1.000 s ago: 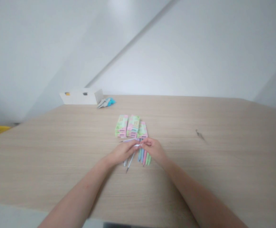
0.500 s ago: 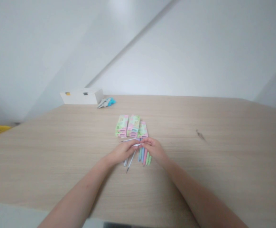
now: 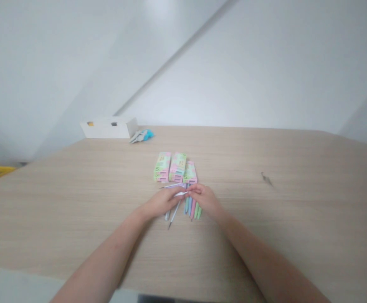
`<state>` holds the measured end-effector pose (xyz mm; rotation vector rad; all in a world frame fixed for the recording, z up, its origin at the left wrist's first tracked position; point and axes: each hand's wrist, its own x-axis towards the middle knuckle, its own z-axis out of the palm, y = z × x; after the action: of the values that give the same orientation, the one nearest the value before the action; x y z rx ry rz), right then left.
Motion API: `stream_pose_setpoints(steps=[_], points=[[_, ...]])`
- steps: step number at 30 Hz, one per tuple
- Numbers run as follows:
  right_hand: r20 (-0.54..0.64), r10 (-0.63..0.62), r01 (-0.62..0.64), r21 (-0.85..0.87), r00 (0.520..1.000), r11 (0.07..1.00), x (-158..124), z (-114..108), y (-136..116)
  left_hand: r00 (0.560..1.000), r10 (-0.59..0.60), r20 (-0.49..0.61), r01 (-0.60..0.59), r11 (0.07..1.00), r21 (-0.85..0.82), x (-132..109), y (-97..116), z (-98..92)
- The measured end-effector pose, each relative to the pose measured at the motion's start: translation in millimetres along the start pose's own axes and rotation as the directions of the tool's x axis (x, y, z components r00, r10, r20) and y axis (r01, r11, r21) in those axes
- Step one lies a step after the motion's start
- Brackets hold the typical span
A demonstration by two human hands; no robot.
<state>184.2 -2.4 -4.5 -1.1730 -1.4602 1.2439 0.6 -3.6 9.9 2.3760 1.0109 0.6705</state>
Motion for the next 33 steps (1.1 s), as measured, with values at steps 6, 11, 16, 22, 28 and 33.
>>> stream_pose_setpoints(steps=[6,11,16,22,28,33], points=[[-0.005,0.002,-0.002,0.020,1.000,1.000,2.5,-1.0,3.9,1.000,0.007,0.003,-0.007,1.000,-0.030,0.1,0.6,-2.4],[0.026,-0.041,0.042,-0.030,0.999,0.999,1.2,-1.2,3.9,1.000,0.015,-0.002,-0.015,0.999,-0.051,-0.1,0.1,-1.3],[0.007,-0.021,0.021,-0.027,1.000,0.999,1.3,-2.3,2.0,1.000,-0.006,-0.013,0.005,0.998,-0.059,-0.4,2.9,-2.4],[-0.045,-0.028,0.029,0.012,0.999,1.000,5.7,-3.6,6.0,1.000,-0.006,-0.007,0.006,1.000,-0.027,-0.6,2.8,-6.8],[-0.149,-0.028,0.024,-0.023,0.988,0.999,8.1,-6.8,9.5,0.998,-0.029,-0.059,0.032,0.998,0.055,-0.6,-2.7,-7.1],[-0.211,-0.041,0.035,-0.035,0.977,0.999,9.7,-9.2,10.1,0.995,-0.049,-0.081,0.055,0.996,0.074,-1.3,-4.6,-7.5]])
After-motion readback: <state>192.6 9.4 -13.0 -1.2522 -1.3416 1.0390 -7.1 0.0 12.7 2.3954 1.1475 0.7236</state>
